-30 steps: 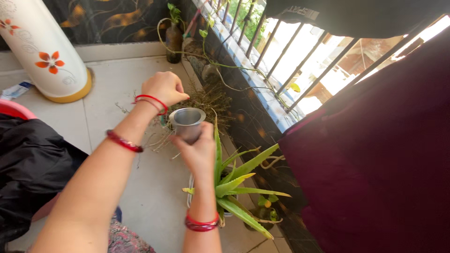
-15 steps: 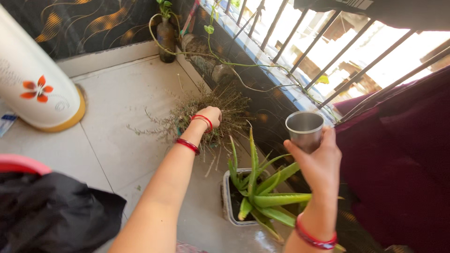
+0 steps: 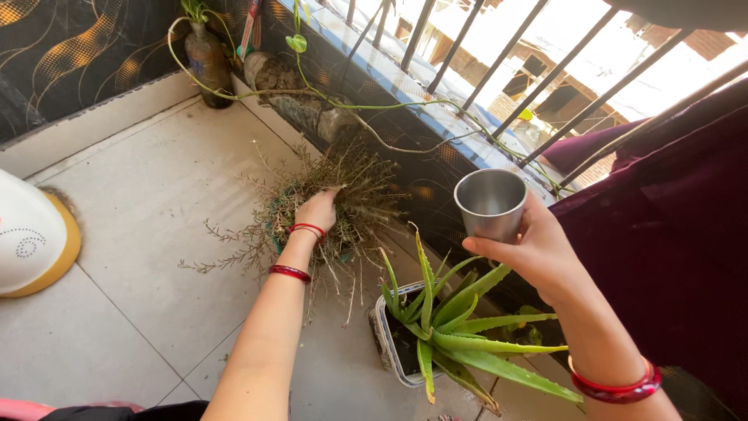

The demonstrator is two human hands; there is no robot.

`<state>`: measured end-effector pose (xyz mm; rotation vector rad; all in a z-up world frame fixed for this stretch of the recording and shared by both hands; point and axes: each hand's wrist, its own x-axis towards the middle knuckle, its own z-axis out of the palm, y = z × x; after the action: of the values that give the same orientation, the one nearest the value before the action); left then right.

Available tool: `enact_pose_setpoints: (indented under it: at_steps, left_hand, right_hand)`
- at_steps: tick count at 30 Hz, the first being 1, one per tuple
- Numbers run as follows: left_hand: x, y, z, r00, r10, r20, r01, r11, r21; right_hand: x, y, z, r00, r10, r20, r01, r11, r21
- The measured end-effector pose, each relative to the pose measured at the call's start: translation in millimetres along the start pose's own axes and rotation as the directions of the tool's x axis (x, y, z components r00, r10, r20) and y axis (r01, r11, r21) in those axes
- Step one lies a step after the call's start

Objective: The person waters two potted plants on a balcony using a metal cup. They pour water onto the soil of a small dry plant and an aloe vera plant, then move the cup and other items near the stairs.

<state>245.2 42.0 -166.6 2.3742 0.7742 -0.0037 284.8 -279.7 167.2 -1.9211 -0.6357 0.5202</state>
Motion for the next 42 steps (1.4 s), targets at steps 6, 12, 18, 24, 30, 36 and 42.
enact_pose_setpoints:
  at_steps: [6,12,18,24,30,36,42]
  left_hand:
    - [-7,1,-11,0.998,-0.034,-0.048,0.035,0.999,0.021]
    - [-4,10,0,0.992,0.015,-0.126,-0.004,0.996,0.090]
    - [0,15,5,0.985,-0.087,-0.145,0.103,0.989,0.105]
    - [22,7,19,0.980,-0.124,-0.156,0.118,0.992,-0.046]
    - [27,-2,26,0.981,-0.067,-0.185,0.061,0.997,-0.037]
    - [20,5,19,0.990,-0.060,-0.124,0.066,0.997,0.044]
    - [18,11,21,0.990,-0.047,-0.134,0.061,0.992,0.108]
  right_hand:
    - [29,4,14,0.983,-0.184,0.014,0.182,0.981,0.066]
    - [20,4,20,0.981,-0.193,0.029,0.193,0.981,0.024]
    - [21,7,12,0.966,-0.257,0.011,0.252,0.955,0.154]
    - [24,17,15,0.971,-0.237,0.028,0.233,0.968,0.096]
    - [28,19,16,0.974,-0.225,0.042,0.222,0.973,0.065]
    - [30,17,19,0.983,-0.179,0.040,0.181,0.983,-0.032]
    - [29,17,17,0.983,-0.180,0.030,0.181,0.983,-0.036]
